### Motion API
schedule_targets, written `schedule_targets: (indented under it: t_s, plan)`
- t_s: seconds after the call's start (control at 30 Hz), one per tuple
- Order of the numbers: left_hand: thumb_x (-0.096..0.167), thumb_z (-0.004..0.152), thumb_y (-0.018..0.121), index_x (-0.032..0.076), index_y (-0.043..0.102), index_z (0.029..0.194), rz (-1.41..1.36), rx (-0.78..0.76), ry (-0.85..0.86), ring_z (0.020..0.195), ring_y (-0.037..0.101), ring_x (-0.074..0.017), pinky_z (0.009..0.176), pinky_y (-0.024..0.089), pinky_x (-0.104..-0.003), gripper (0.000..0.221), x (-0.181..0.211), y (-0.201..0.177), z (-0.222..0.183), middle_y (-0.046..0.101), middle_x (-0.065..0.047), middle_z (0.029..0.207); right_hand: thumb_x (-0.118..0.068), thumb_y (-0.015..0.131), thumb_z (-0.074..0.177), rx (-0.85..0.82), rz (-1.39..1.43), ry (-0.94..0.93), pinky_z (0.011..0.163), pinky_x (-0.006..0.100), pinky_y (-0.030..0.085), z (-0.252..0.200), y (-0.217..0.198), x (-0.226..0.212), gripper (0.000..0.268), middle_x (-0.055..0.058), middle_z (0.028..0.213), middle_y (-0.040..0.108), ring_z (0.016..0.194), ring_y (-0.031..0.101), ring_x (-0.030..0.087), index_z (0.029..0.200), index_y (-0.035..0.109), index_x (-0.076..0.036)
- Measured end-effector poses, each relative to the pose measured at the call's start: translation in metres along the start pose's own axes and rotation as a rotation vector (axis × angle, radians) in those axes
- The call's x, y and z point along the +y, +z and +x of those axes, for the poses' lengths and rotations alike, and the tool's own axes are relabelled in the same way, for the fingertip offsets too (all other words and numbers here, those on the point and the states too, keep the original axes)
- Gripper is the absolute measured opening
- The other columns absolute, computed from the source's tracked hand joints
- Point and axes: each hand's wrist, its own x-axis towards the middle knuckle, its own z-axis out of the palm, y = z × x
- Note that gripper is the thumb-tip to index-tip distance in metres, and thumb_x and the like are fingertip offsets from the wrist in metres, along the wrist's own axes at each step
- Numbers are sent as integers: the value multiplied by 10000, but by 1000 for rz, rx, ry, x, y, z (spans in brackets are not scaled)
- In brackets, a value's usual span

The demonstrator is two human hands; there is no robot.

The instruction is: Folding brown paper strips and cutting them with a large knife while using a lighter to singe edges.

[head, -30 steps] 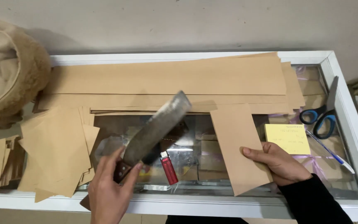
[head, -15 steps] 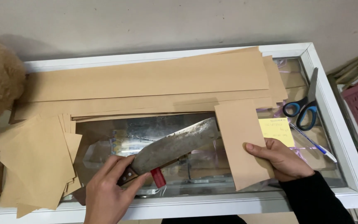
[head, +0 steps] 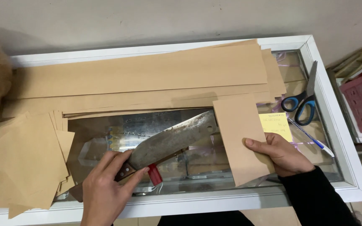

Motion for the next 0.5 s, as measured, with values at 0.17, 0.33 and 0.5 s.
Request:
schedule_targets:
  t_s: [0.17, 0.33, 0.5]
  plan:
    - [550, 846, 935, 242, 834, 1275, 10, -45, -20, 874, 758, -187, 725, 590, -409, 537, -2, 1, 0, 708, 76, 1060, -116, 768, 965, -40, -13, 29, 861, 528, 629, 0, 6, 1, 411, 297, 1251, 862, 1024, 794, 414, 1298, 807, 122]
    - [570, 873, 905, 251, 825, 1313, 64, -71, -15, 903, 762, -229, 699, 602, -454, 550, 2, 4, 2, 709, 72, 1119, -106, 808, 947, -22, -42, 49, 829, 523, 640, -9, 26, -5, 363, 313, 1163, 878, 955, 805, 418, 1220, 826, 132]
    - [466, 904, 934, 140, 814, 1303, 32, -20, 150, 838, 723, -299, 709, 578, -474, 529, 26, 13, 11, 690, -11, 1098, -86, 848, 905, 25, -142, 43, 747, 495, 649, -22, 57, -12, 409, 322, 1086, 893, 889, 813, 406, 1206, 871, 190]
